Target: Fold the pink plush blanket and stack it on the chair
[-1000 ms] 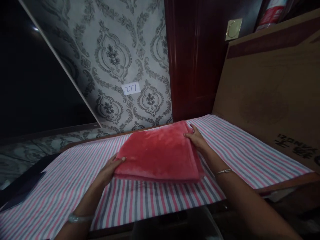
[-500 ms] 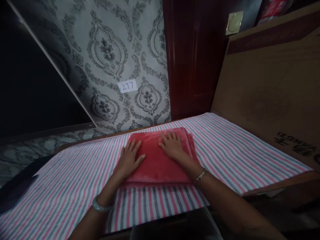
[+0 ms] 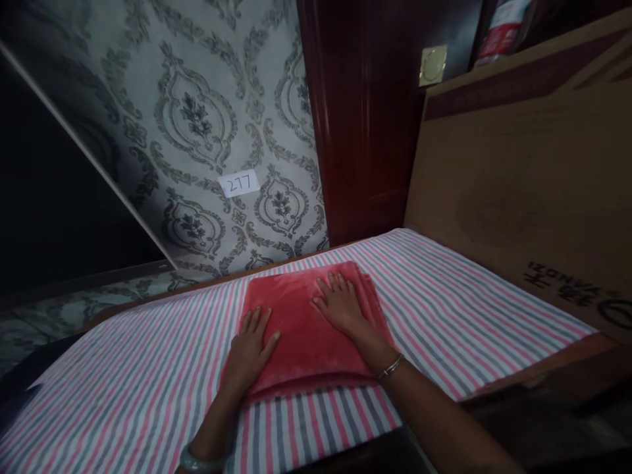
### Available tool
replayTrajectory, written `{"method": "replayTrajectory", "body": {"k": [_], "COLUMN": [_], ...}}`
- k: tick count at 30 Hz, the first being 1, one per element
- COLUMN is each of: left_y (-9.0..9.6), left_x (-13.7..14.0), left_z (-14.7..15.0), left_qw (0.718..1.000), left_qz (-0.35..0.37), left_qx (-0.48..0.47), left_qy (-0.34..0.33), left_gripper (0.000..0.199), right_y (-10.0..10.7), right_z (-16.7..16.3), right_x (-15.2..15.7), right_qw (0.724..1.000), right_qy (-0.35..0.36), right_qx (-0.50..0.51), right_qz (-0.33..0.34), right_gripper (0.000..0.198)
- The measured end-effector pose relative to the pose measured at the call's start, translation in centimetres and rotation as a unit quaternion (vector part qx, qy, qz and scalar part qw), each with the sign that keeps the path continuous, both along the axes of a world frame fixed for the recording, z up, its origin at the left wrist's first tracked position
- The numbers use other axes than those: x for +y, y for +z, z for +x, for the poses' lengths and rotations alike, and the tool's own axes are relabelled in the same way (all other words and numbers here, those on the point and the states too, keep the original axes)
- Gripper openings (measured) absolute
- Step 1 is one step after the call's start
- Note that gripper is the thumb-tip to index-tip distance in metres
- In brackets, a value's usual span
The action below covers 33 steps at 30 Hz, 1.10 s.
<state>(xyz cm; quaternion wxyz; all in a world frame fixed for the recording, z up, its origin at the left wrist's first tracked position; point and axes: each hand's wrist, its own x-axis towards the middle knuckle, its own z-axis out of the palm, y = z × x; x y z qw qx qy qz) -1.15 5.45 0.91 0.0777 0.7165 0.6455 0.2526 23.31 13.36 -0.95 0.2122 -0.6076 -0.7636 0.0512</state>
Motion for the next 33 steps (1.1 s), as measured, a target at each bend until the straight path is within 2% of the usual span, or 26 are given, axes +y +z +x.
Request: {"method": "replayTrajectory", "body": {"k": [3,6,9,11,12,13,15,17,18,20,22,24,28,31,33], "left_y": [0.4,0.7,0.0,-1.1,-1.9,-2.7,-4.2,-5.6,-6.1,-6.7,-6.6,-6.1,-4.1,-2.8,-2.2], "left_x": [-0.1,-1.1,-3.5,-5.8,-6.9,-8.0,-9.8,-10.8,-10.9,-10.8,-10.2,-9.5,-7.9,-6.9,-6.4], "left_z": [-0.3,-1.1,-2.4,-3.6,-4.3,-5.0,-6.2,-6.8,-6.7,-5.8,-3.9,-1.6,2.4,4.6,5.9], "left_qw": [1.000,0.998,0.985,0.958,0.932,0.894,0.790,0.684,0.646,0.606,0.595,0.599,0.618,0.624,0.656], "left_qz": [0.014,0.046,0.097,0.108,0.093,0.065,0.009,-0.030,-0.044,-0.078,-0.098,-0.112,-0.142,-0.149,-0.163], "left_qx": [0.003,-0.042,-0.139,-0.254,-0.329,-0.413,-0.578,-0.702,-0.740,-0.774,-0.782,-0.781,-0.769,-0.763,-0.735], "left_qy": [-0.005,-0.001,0.031,0.082,0.121,0.161,0.203,0.193,0.181,0.166,0.161,0.139,0.078,0.076,0.060], "left_gripper": [0.051,0.045,0.048,0.062,0.071,0.076,0.072,0.055,0.046,0.036,0.032,0.034,0.052,0.061,0.058], "right_y": [0.4,1.0,1.6,1.6,1.5,1.3,0.6,-0.2,-0.5,-1.0,-0.9,-0.6,0.1,0.2,0.4], "right_z": [0.0,0.8,2.9,5.1,6.2,7.3,9.1,10.1,10.3,10.1,9.6,9.1,8.8,8.7,8.6], "right_x": [-0.1,0.2,0.9,1.4,1.7,1.8,2.0,1.9,1.8,1.6,1.5,1.5,1.5,1.5,1.5], "right_qw": [1.000,0.999,0.994,0.985,0.977,0.967,0.942,0.909,0.897,0.888,0.884,0.884,0.890,0.893,0.896], "right_qy": [0.006,0.036,0.056,0.020,-0.005,-0.033,-0.080,-0.110,-0.118,-0.116,-0.111,-0.110,-0.117,-0.120,-0.122], "right_qx": [0.004,0.034,0.092,0.154,0.193,0.234,0.325,0.399,0.419,0.436,0.443,0.443,0.425,0.416,0.411], "right_qz": [0.000,-0.014,0.016,0.071,0.090,0.093,0.035,-0.044,-0.071,-0.091,-0.095,-0.103,-0.117,-0.118,-0.116], "right_gripper": [0.059,0.057,0.059,0.064,0.067,0.071,0.079,0.082,0.082,0.082,0.086,0.093,0.101,0.098,0.097]}}
